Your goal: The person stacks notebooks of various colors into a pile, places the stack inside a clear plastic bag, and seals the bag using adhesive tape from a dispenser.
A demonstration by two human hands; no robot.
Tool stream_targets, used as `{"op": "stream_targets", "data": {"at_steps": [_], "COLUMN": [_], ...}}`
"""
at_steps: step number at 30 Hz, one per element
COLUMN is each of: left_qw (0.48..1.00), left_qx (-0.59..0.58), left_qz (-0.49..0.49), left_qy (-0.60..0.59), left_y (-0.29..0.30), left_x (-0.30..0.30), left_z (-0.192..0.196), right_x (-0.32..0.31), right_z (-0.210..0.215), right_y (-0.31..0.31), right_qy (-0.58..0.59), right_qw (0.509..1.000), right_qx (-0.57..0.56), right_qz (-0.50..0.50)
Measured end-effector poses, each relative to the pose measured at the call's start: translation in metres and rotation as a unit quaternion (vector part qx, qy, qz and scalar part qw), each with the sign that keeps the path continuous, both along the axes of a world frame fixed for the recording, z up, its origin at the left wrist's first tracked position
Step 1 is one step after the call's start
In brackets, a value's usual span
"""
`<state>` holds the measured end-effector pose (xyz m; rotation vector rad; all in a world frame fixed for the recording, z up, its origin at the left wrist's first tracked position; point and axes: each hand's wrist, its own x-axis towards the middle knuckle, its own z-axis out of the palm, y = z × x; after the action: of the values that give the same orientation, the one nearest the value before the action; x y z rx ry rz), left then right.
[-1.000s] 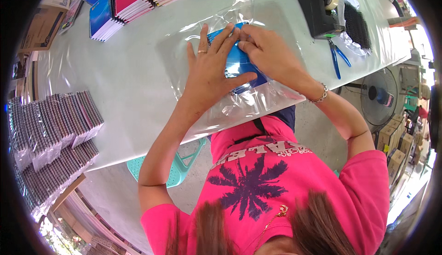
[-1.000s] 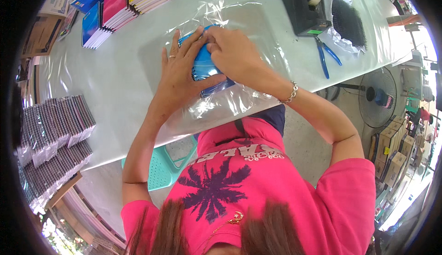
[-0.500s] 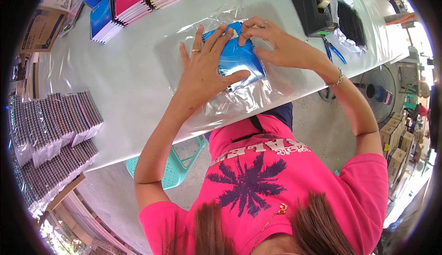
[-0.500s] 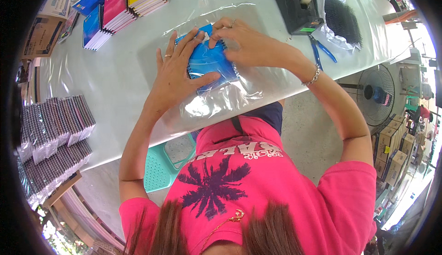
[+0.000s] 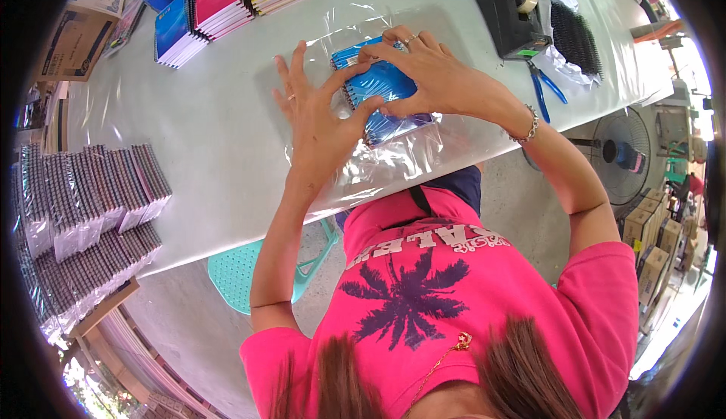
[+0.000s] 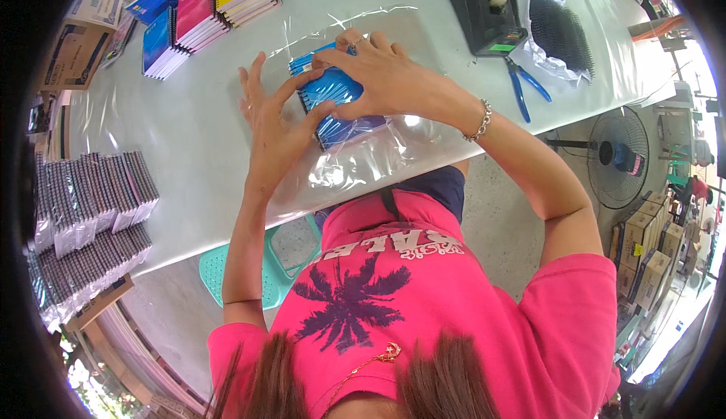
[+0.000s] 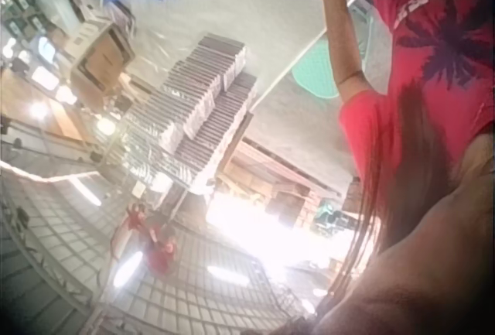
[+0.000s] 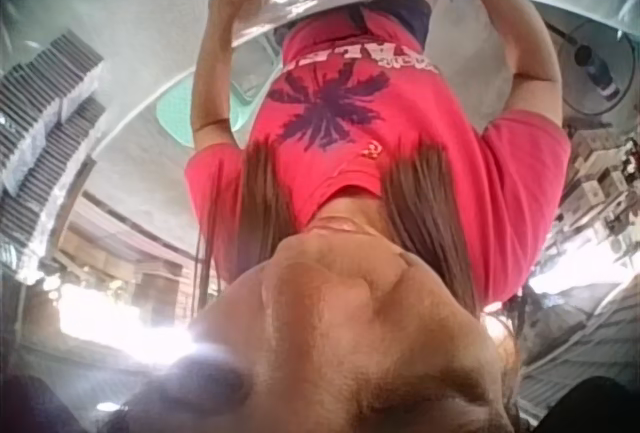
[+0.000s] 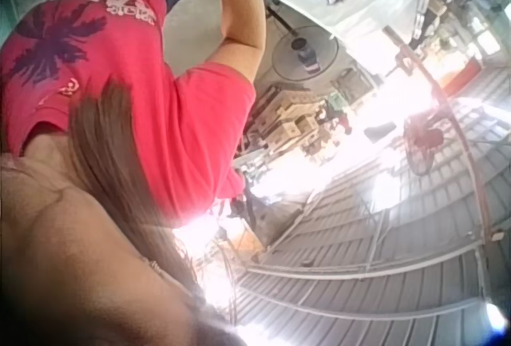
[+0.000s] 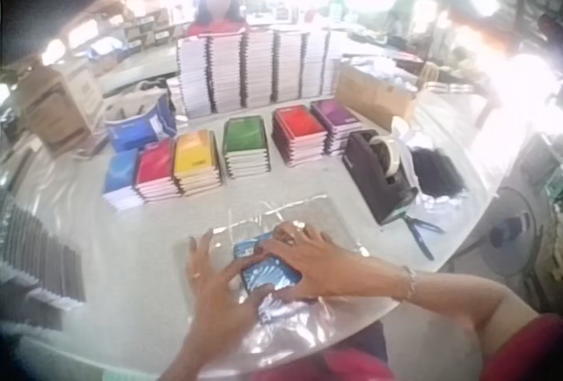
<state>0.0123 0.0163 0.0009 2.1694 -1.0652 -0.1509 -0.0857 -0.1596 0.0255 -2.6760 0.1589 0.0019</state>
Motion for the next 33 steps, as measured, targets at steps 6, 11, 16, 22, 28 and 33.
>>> {"op": "stream_targets", "data": {"at_steps": [6, 11, 16, 22, 28, 33], "left_qw": [0.998, 0.999, 0.998, 0.997, 0.998, 0.997], "left_qx": [0.023, 0.028, 0.036, 0.047, 0.043, 0.049], "left_qz": [0.027, 0.025, 0.034, 0.039, 0.031, 0.031], "left_qy": [0.045, 0.036, 0.039, 0.037, 0.043, 0.042], "left_y": [0.007, 0.001, 0.003, 0.002, 0.002, 0.005], "left_x": [0.002, -0.001, -0.001, -0.002, -0.001, 0.0], "left_z": [-0.001, -0.003, 0.001, 0.002, -0.001, -0.003], "right_x": [-0.014, -0.123, -0.133, -0.127, -0.129, -0.14], "right_z": [-0.003, -0.01, -0.009, -0.005, -0.015, 0.002], "right_y": [-0.04, -0.179, -0.183, -0.189, -0.179, -0.136], "right_qy": [-0.165, -0.21, -0.119, -0.113, -0.201, -0.204], "right_qw": [0.984, 0.877, 0.843, 0.838, 0.79, 0.749], "right_qx": [0.039, -0.131, 0.373, 0.369, 0.419, 0.477], "right_qz": [-0.061, -0.413, -0.367, -0.385, -0.399, -0.412]}}
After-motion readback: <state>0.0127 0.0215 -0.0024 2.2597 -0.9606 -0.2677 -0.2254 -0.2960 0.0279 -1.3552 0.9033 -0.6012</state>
